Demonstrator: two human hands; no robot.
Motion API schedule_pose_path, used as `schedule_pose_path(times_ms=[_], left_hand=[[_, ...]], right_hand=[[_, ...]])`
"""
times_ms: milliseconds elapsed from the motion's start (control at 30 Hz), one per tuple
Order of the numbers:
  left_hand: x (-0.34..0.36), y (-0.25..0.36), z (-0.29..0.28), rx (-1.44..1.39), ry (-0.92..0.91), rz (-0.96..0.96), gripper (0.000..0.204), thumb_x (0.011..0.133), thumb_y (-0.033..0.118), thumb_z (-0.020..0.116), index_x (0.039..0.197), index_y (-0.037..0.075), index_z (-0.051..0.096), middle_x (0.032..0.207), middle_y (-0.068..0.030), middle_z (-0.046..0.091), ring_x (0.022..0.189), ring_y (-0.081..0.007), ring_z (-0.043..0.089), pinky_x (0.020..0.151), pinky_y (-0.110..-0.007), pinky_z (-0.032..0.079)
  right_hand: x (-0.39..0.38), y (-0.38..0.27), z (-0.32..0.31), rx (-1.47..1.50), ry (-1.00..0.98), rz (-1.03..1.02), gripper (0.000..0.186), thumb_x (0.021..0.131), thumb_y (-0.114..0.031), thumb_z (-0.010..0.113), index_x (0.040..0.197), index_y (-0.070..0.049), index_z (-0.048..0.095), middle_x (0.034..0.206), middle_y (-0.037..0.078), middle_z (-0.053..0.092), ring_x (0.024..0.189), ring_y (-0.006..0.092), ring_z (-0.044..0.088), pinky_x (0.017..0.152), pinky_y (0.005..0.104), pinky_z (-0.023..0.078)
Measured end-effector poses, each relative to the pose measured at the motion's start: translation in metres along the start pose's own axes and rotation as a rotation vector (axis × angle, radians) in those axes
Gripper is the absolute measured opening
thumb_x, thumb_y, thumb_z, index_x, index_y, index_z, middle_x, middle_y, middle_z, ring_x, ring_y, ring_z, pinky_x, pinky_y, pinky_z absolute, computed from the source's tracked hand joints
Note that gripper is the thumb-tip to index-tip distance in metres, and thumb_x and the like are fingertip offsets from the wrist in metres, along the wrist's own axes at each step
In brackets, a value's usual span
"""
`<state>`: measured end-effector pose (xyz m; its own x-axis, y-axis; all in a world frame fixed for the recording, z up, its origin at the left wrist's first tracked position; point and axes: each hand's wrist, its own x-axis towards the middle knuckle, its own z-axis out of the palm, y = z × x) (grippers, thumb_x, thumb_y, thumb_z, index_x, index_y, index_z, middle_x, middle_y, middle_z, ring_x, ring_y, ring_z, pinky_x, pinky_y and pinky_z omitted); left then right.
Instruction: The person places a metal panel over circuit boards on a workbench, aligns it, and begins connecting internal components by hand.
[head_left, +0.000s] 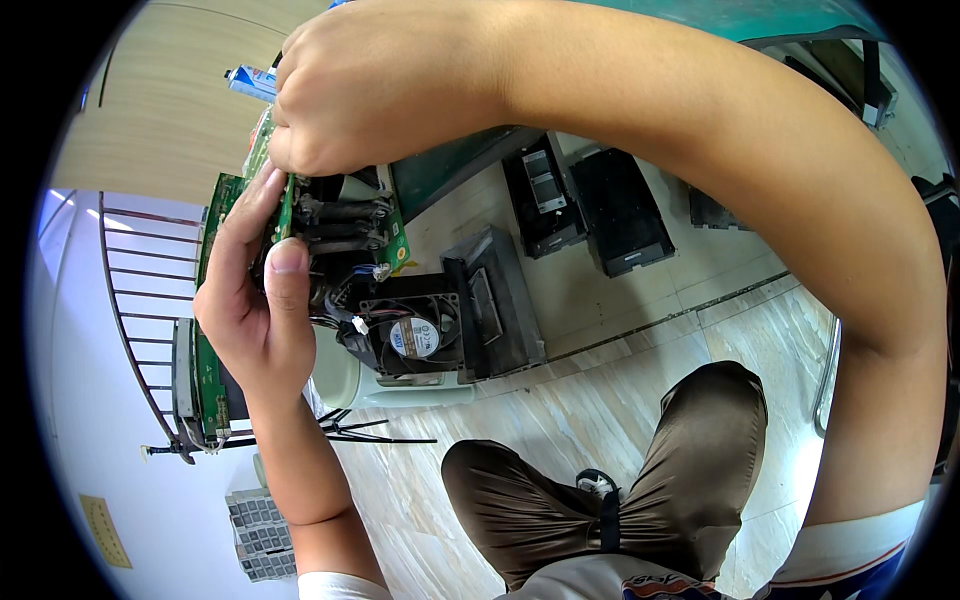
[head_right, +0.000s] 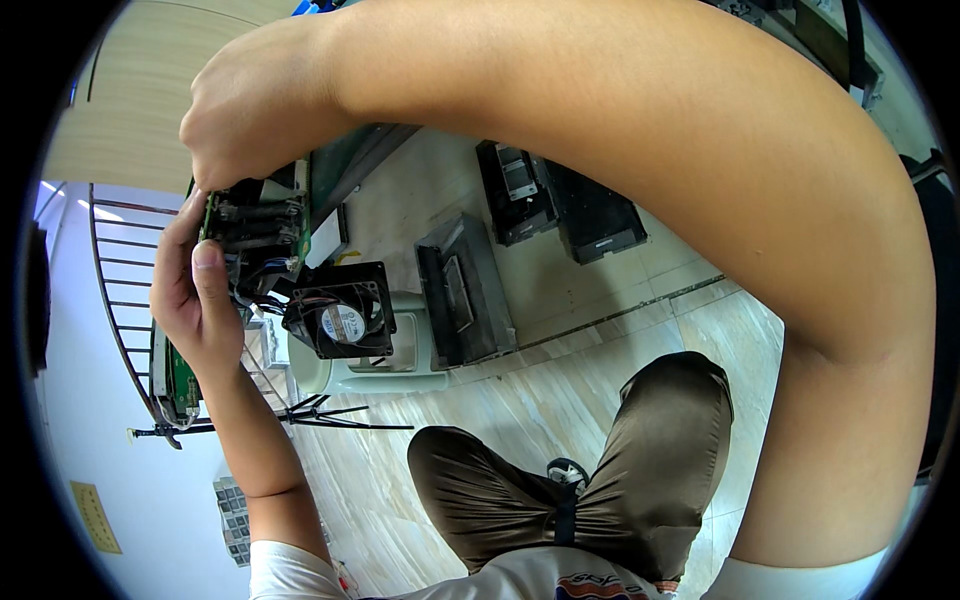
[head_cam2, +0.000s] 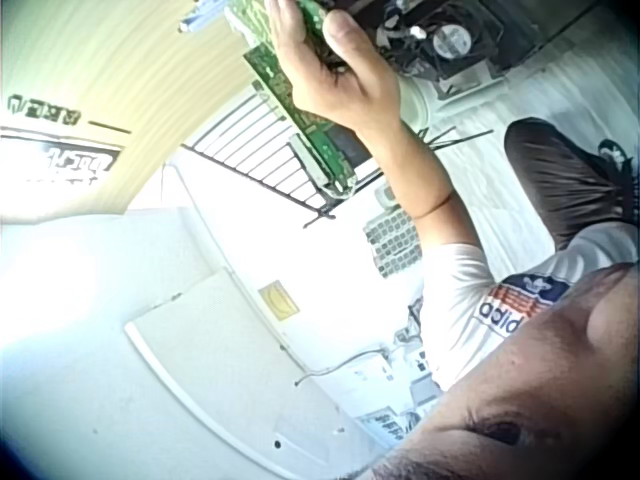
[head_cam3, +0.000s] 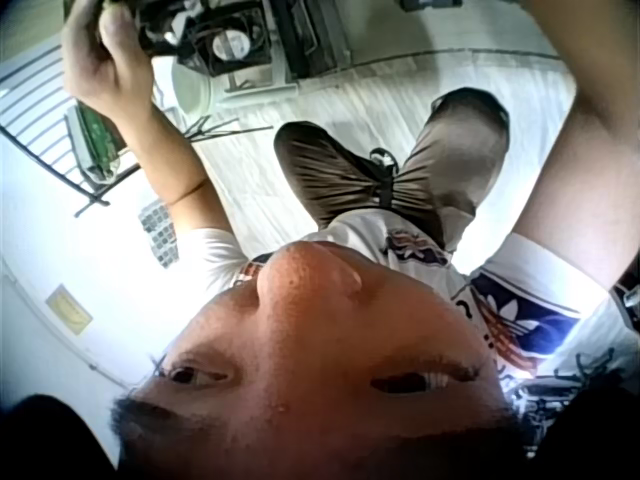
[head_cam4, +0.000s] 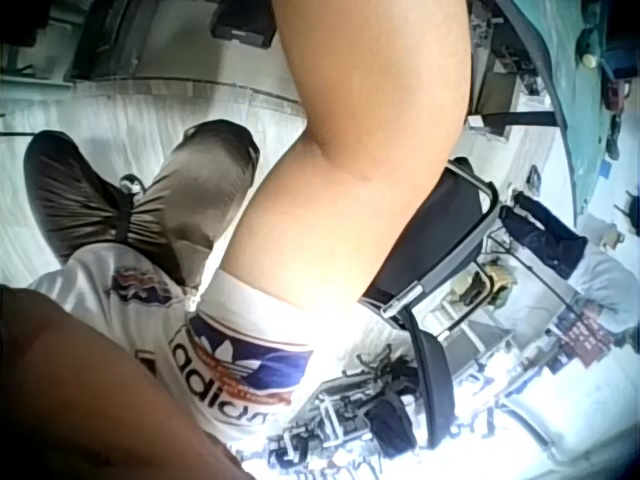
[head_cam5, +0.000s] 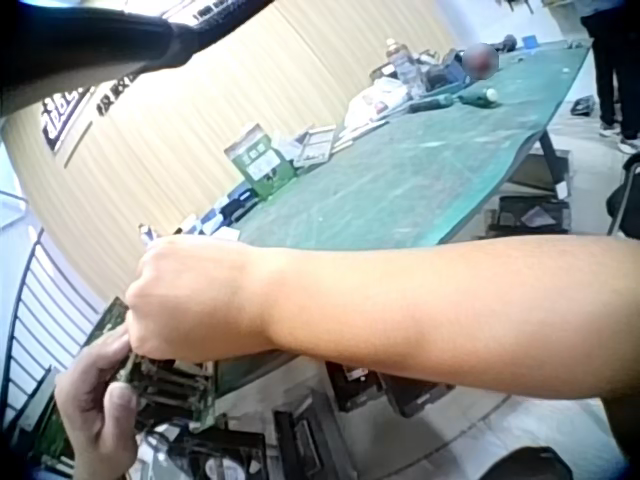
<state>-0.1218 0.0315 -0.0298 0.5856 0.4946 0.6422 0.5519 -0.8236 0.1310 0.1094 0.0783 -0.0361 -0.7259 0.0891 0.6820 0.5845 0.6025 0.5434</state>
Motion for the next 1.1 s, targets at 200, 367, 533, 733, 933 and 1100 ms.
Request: schedule_pose_path(times_ms=[200,367,533,733,933,1100], left_hand=[[0.002,0.001,0.0,-0.018,-0.012,-0.011,0.037,0.098,0.014,0.058,0.126,-0.009,0.06,0.129,-0.022,0.065,0.124,-0.0287,0.06,0.109,-0.038,0.041],[0.003,0.001,-0.001,-0.012,-0.031,0.048,0.038,0.099,0.015,0.056,0.129,-0.009,0.059,0.13,-0.0201,0.064,0.12,-0.0248,0.059,0.106,-0.035,0.042],[0.002,0.0,-0.003,0.03,-0.048,0.039,0.039,0.102,0.014,0.052,0.133,-0.009,0.057,0.13,-0.0182,0.064,0.114,-0.0191,0.059,0.102,-0.031,0.043],[0.001,0.002,-0.001,0.026,-0.024,0.032,0.036,0.097,0.012,0.059,0.126,-0.009,0.062,0.129,-0.0215,0.065,0.122,-0.0278,0.061,0.109,-0.038,0.041],[0.003,0.001,-0.001,0.034,-0.007,0.064,0.035,0.096,0.01,0.057,0.125,-0.008,0.062,0.128,-0.021,0.066,0.122,-0.0288,0.061,0.109,-0.039,0.041],[0.005,-0.002,0.0,0.048,-0.008,0.103,0.034,0.097,0.01,0.056,0.125,-0.008,0.062,0.127,-0.0217,0.066,0.122,-0.0294,0.061,0.109,-0.039,0.041]], right_hand=[[-0.003,-0.001,-0.002,0.074,0.011,0.061,0.007,0.081,-0.008,0.067,0.085,-0.009,0.073,0.077,0.009,0.073,0.078,0.0295,0.074,0.066,0.0391,0.061],[-0.011,-0.009,-0.003,0.121,-0.003,0.124,0.005,0.08,-0.007,0.067,0.084,-0.006,0.071,0.078,0.011,0.072,0.079,0.0309,0.074,0.067,0.0395,0.061],[-0.015,-0.009,-0.004,0.113,0.01,0.137,0.004,0.081,-0.007,0.067,0.083,-0.005,0.07,0.077,0.012,0.072,0.078,0.0311,0.074,0.066,0.0386,0.061],[-0.014,-0.008,-0.003,0.151,0.01,0.131,0.006,0.082,-0.007,0.067,0.086,-0.007,0.07,0.078,0.011,0.072,0.077,0.0297,0.074,0.067,0.0376,0.061],[-0.013,-0.006,0.002,0.122,0.04,0.123,0.005,0.086,-0.009,0.066,0.089,-0.008,0.069,0.078,0.01,0.072,0.077,0.0288,0.074,0.068,0.038,0.061],[-0.013,0.004,-0.003,0.294,0.179,0.056,0.018,0.081,-0.013,0.059,0.072,-0.003,0.072,0.071,0.016,0.07,0.069,0.0326,0.072,0.065,0.0412,0.058]])
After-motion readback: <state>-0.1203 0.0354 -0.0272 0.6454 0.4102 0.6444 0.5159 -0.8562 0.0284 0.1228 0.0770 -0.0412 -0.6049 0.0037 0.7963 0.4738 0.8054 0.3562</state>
